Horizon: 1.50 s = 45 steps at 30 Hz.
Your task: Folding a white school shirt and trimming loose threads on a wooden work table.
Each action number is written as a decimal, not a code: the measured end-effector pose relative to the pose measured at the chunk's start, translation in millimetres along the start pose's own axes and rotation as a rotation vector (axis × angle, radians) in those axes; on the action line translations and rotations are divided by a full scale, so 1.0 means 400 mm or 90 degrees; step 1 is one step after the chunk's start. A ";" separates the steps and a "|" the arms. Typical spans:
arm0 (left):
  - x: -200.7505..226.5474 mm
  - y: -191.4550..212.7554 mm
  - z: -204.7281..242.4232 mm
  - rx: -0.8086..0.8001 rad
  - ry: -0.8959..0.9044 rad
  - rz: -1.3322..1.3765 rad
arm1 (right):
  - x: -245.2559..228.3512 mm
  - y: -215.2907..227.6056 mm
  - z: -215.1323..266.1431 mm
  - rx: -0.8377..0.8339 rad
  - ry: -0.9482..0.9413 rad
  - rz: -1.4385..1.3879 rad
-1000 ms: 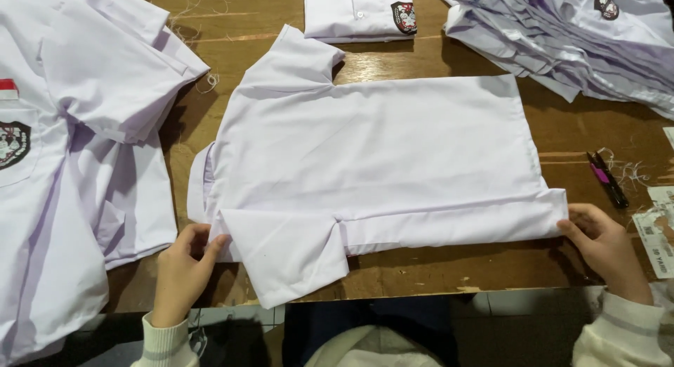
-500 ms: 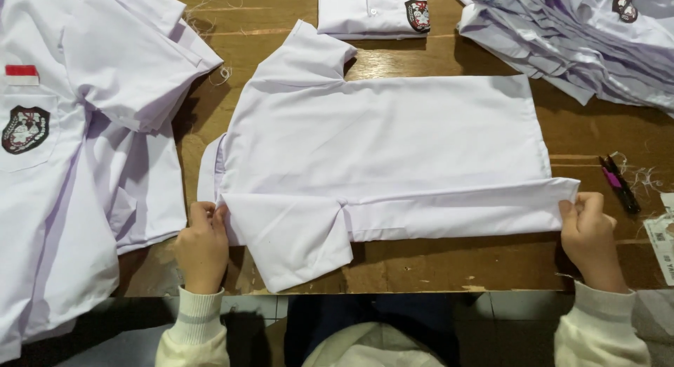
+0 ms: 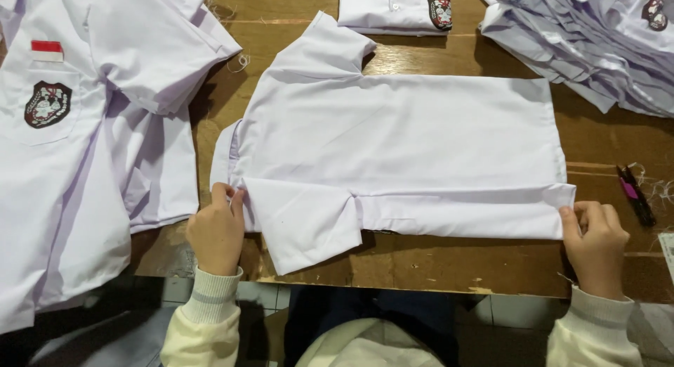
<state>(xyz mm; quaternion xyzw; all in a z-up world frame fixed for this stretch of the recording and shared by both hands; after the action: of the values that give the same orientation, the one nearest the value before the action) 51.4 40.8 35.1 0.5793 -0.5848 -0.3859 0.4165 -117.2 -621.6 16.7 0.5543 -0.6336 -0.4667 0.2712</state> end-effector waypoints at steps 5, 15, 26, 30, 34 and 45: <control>0.038 0.128 0.028 0.152 -0.038 -0.012 | -0.048 0.035 -0.009 -0.020 -0.042 -0.036; 0.124 0.182 0.122 -0.019 -0.407 0.334 | -0.025 0.009 0.003 -0.020 -0.034 -0.030; 0.117 0.182 0.059 -0.026 -0.407 0.363 | -0.017 0.000 -0.001 -0.038 -0.054 -0.032; 0.104 0.174 -0.054 -0.021 -0.321 0.565 | -0.010 -0.007 0.001 -0.041 -0.055 -0.024; 0.139 0.155 -0.191 -0.032 -0.154 0.540 | -0.017 -0.001 -0.005 -0.057 -0.060 -0.020; 0.112 0.027 -0.156 -0.099 -0.067 0.349 | -0.062 0.054 -0.030 -0.091 -0.166 -0.125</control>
<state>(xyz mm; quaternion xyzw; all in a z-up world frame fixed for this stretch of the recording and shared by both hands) 106.6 -1.7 69.0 0.3450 -0.7093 -0.3322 0.5173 -110.7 -602.6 45.1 0.5272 -0.5717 -0.6028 0.1786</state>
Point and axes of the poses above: each hand's wrist, its own z-axis away from the middle knuckle, its own y-axis out of the back of the hand, x = y × z, the point moved 8 cm from there along -z, towards the middle knuckle, and after that the axes turned 1 degree about -z, right-handed, at the moved point
